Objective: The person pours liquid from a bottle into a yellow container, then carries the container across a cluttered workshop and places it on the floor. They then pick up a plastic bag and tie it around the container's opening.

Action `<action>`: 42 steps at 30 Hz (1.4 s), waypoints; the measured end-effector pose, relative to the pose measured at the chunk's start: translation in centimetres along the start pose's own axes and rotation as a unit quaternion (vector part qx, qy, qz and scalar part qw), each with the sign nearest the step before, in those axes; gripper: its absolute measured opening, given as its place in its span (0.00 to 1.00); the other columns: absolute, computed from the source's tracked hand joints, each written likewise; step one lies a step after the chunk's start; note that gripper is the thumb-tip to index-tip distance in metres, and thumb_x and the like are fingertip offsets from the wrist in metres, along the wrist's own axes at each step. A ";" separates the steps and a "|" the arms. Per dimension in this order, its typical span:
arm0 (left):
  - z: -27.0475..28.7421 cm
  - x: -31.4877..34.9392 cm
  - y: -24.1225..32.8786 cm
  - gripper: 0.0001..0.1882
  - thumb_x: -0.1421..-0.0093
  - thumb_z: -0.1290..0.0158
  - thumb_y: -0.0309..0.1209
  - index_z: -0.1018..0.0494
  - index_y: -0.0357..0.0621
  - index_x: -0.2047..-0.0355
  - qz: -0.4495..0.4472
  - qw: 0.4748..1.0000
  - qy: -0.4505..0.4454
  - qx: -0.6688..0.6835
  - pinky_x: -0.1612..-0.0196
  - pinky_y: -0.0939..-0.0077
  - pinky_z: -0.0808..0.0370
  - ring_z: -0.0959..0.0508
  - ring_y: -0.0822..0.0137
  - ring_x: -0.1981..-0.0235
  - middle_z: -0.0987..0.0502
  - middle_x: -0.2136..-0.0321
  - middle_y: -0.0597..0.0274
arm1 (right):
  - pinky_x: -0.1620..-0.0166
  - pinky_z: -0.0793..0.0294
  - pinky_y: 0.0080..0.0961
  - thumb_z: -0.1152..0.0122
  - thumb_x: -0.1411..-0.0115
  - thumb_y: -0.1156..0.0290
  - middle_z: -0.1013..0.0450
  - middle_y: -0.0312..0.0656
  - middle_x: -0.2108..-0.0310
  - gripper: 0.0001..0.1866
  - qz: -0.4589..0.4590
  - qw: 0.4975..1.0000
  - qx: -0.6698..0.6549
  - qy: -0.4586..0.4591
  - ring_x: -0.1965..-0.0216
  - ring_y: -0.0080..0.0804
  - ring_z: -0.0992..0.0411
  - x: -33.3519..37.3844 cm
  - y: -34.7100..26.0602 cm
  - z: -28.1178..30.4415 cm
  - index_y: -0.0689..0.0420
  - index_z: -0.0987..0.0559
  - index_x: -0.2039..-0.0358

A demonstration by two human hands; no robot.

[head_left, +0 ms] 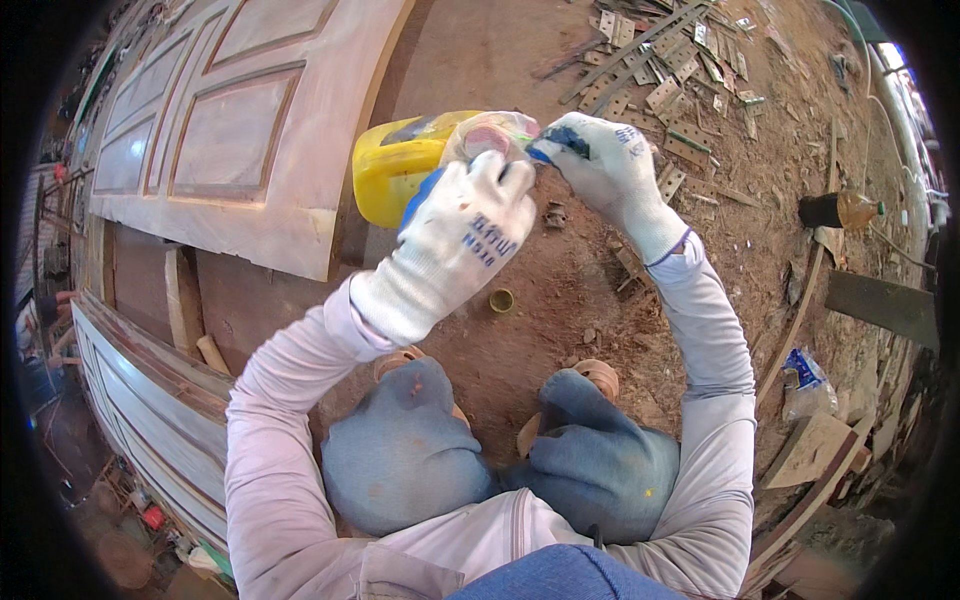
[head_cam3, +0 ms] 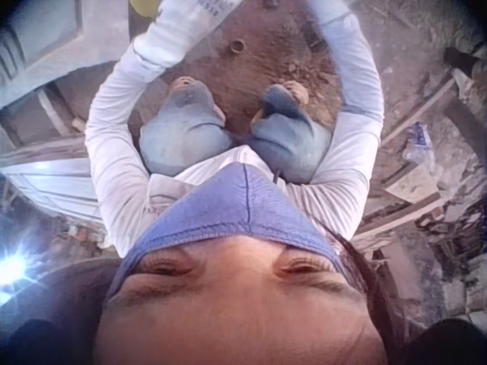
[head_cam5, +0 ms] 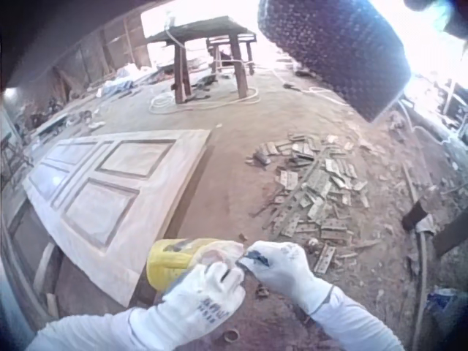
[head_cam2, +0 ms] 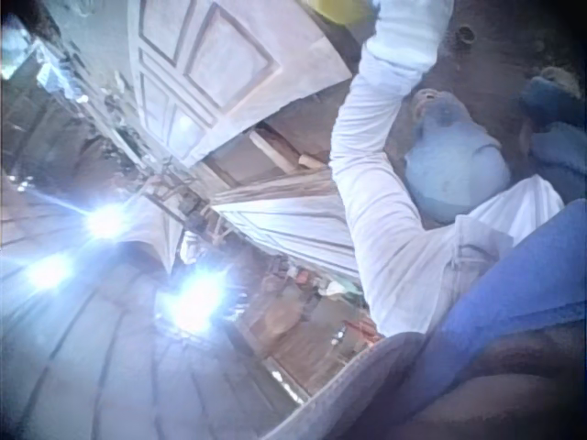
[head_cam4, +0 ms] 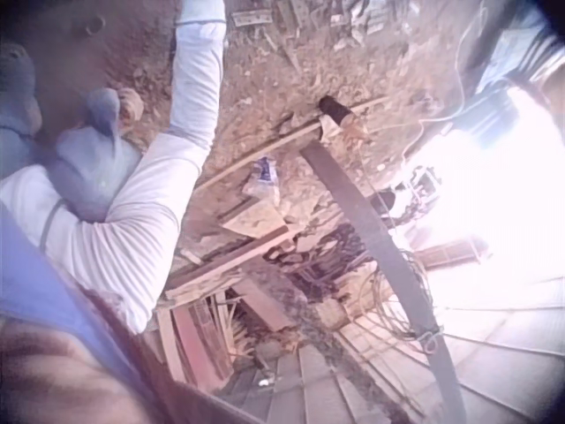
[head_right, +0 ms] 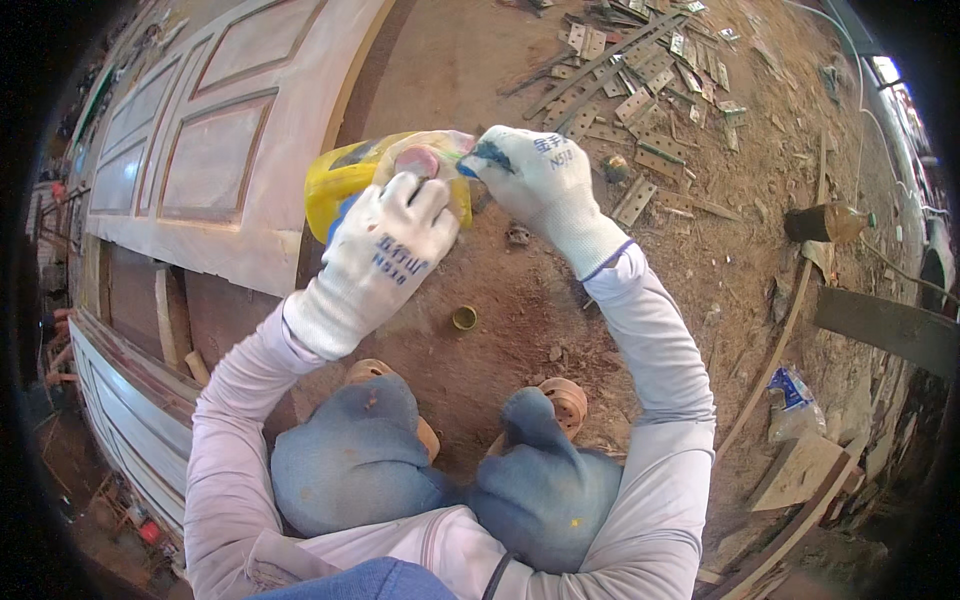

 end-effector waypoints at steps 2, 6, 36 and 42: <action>0.2 -2.1 -0.3 0.03 0.53 0.44 0.31 0.25 0.52 0.75 -0.040 0.999 0.028 -0.008 0.62 0.73 0.27 0.26 0.67 0.60 0.28 0.64 0.68 | 0.63 0.24 0.37 0.41 0.40 0.59 0.21 0.44 0.70 0.10 0.004 0.998 -0.059 0.005 0.65 0.46 0.22 0.1 0.9 -0.5 0.50 0.19 0.66; 0.8 -6.2 -3.4 0.06 0.50 0.40 0.32 0.21 0.46 0.73 -0.052 0.993 -0.032 0.105 0.56 0.70 0.26 0.25 0.64 0.58 0.28 0.65 0.63 | 0.62 0.24 0.40 0.43 0.41 0.62 0.22 0.50 0.69 0.11 -0.016 0.991 -0.132 -0.013 0.64 0.49 0.22 -0.3 1.8 -0.5 0.55 0.20 0.64; -9.2 -8.8 -10.1 0.09 0.37 0.43 0.32 0.23 0.37 0.66 0.049 0.726 -0.191 0.659 0.63 0.82 0.28 0.29 0.81 0.70 0.23 0.72 0.72 | 0.69 0.26 0.31 0.31 0.45 0.65 0.27 0.38 0.75 0.10 0.026 0.958 -0.233 0.166 0.74 0.31 0.25 3.4 0.7 -6.0 0.56 0.20 0.68; -9.1 -8.3 -10.8 0.09 0.37 0.42 0.32 0.23 0.37 0.66 0.056 0.724 -0.206 0.656 0.61 0.81 0.28 0.29 0.81 0.68 0.23 0.71 0.72 | 0.76 0.38 0.16 0.34 0.38 0.63 0.33 0.27 0.78 0.11 -0.289 0.744 -0.597 -0.075 0.78 0.13 0.37 5.4 3.0 -8.9 0.57 0.21 0.64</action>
Point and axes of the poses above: each hand's wrist, its own x-axis away from the middle knuckle, its own z-axis out of the back of the hand, y = z × x, the point moved 4 cm from there along -x, towards the middle knuckle
